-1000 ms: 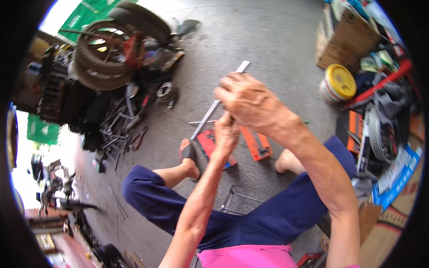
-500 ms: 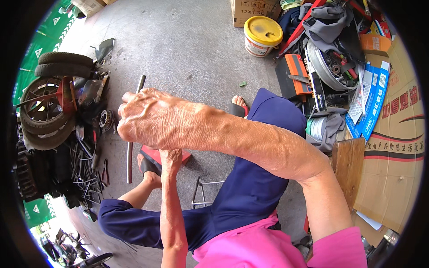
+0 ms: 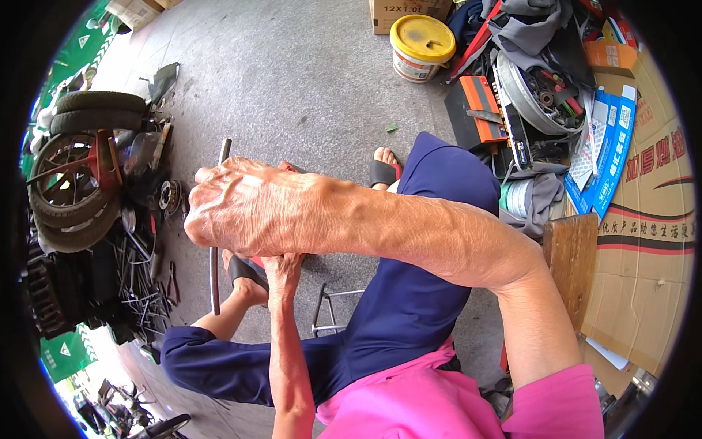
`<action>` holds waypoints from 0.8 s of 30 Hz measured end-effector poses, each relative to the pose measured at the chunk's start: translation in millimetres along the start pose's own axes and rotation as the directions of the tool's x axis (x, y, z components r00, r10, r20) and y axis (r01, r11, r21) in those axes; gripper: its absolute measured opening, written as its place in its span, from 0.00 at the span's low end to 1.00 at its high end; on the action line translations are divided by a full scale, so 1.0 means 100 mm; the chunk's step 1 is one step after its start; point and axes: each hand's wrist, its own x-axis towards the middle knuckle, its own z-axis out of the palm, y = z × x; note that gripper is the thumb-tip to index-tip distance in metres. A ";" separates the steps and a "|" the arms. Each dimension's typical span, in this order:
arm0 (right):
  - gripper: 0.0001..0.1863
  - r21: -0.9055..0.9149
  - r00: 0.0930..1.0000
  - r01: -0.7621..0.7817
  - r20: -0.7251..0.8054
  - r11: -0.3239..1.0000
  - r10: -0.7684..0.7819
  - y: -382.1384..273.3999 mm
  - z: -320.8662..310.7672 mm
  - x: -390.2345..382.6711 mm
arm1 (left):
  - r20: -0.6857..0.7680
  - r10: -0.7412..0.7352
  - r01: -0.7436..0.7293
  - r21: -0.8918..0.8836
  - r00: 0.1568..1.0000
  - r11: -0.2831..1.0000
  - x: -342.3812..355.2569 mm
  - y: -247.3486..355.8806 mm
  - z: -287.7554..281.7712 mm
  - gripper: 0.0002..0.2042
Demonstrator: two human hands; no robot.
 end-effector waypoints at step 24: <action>0.09 -0.211 0.976 -0.080 0.184 0.974 0.120 -0.13 -0.22 -0.22 | -0.025 -0.033 0.033 -0.001 0.999 0.999 -0.12 0.47 -0.08 0.27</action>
